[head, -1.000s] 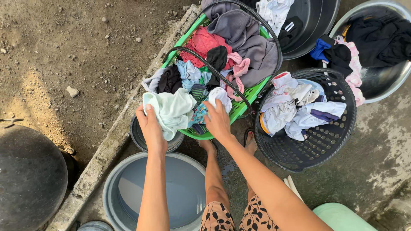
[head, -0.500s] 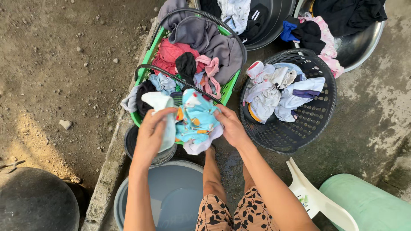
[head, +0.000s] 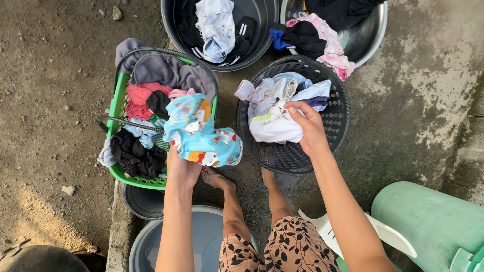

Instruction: The person sorts items of clothing from a large pile into different plastic baskets and basins by hand.

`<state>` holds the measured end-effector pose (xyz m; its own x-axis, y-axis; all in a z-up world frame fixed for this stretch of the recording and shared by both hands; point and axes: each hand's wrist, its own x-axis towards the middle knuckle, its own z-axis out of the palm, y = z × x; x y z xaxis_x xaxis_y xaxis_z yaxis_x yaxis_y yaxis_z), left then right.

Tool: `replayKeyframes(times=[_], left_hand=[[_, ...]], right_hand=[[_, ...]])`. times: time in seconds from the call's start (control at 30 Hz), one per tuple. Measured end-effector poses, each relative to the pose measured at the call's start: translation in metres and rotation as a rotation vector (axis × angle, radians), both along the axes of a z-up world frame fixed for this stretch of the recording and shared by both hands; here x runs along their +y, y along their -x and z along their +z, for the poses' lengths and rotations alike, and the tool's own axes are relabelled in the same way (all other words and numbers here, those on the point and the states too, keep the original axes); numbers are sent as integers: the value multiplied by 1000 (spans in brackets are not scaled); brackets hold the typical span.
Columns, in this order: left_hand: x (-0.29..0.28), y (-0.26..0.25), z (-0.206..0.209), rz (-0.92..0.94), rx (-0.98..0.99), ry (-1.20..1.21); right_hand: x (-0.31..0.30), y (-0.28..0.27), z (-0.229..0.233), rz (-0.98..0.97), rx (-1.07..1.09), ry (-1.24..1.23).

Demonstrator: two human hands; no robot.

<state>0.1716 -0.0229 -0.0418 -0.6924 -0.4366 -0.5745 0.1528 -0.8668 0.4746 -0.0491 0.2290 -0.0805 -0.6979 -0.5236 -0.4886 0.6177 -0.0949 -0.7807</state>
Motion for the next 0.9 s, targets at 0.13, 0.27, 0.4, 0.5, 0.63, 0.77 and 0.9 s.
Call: replayKeyframes(times=[0.13,0.27,0.4,0.5,0.63,0.77,0.9], left_hand=[[37,11,-30,-34,9,-77],[63,17,-55,-13,23,-150],[82,53,-65,-68,106,-176],[101,92,-55,-103,175,-216],[123,169,-39,-328,-127,174],[137,194,-30,-443,-261,318],[144,190,-52,-591,-401,478]], right_hand=[[23,38,-41,212,308,-308],[37,64,-54,370,428,-386],[46,73,-22,307,335,-389],[60,67,20,193,275,-26],[52,52,55,223,606,-36],[29,38,41,190,570,-305],[55,55,4,-24,506,-348]])
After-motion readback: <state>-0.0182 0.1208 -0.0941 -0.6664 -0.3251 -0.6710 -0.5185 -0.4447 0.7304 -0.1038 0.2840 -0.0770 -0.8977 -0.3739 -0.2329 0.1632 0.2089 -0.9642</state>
